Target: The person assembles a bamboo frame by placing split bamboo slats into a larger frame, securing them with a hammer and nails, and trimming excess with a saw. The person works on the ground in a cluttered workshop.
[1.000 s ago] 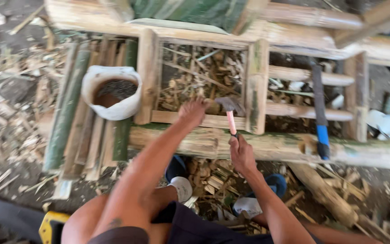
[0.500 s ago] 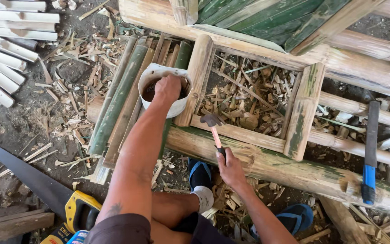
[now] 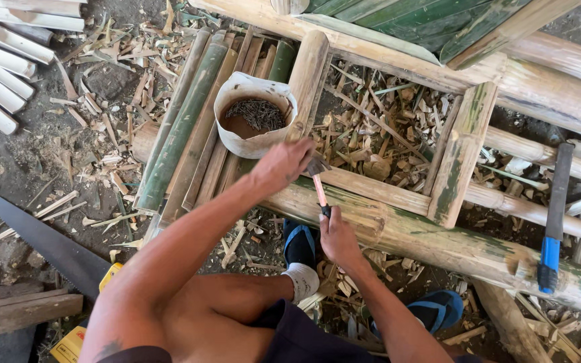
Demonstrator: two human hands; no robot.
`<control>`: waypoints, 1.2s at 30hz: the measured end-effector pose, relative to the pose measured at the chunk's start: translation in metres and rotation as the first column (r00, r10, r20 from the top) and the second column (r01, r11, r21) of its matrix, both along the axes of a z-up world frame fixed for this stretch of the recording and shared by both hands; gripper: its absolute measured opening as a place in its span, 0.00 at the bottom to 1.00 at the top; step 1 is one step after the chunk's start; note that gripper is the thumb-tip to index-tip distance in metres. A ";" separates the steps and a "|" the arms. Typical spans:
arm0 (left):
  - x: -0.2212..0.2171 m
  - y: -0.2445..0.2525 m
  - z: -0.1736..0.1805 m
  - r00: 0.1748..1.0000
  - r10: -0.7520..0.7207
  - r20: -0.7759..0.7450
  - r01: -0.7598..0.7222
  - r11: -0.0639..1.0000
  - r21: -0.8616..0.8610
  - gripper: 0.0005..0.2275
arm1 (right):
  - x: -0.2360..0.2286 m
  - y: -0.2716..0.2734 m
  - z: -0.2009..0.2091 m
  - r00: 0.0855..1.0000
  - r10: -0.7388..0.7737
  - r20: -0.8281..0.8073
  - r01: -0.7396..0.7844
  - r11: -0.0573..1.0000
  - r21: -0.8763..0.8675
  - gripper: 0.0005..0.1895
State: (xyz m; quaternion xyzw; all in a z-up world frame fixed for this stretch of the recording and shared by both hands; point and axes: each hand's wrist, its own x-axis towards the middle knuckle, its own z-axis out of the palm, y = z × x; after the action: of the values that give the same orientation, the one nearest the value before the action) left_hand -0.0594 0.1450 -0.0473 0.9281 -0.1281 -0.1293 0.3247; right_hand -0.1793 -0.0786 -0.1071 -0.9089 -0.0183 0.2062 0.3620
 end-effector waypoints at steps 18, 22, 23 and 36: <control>-0.041 -0.040 -0.082 0.725 0.639 0.254 -0.662 0.750 0.003 0.05 | 0.000 0.014 0.018 0.970 -0.132 -0.203 0.154 0.983 0.096 0.15; -0.040 -0.048 -0.075 0.716 0.685 0.137 -0.698 0.697 0.163 0.06 | -0.001 0.014 0.012 0.964 -0.143 -0.226 0.175 0.976 0.132 0.16; -0.036 -0.049 -0.074 0.713 0.696 0.086 -0.697 0.689 0.196 0.07 | -0.002 0.014 0.011 0.949 -0.156 -0.275 0.204 0.967 0.155 0.16; -0.032 -0.052 -0.080 0.700 0.686 0.196 -0.714 0.675 0.187 0.08 | 0.004 0.019 0.027 0.991 -0.006 0.130 0.001 0.999 0.040 0.12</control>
State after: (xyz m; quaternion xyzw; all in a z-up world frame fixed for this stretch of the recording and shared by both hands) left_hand -0.0914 0.0933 -0.1271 0.9447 0.2371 0.0411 0.2228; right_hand -0.1753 -0.0591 -0.0797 -0.9130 -0.0445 0.1455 0.3784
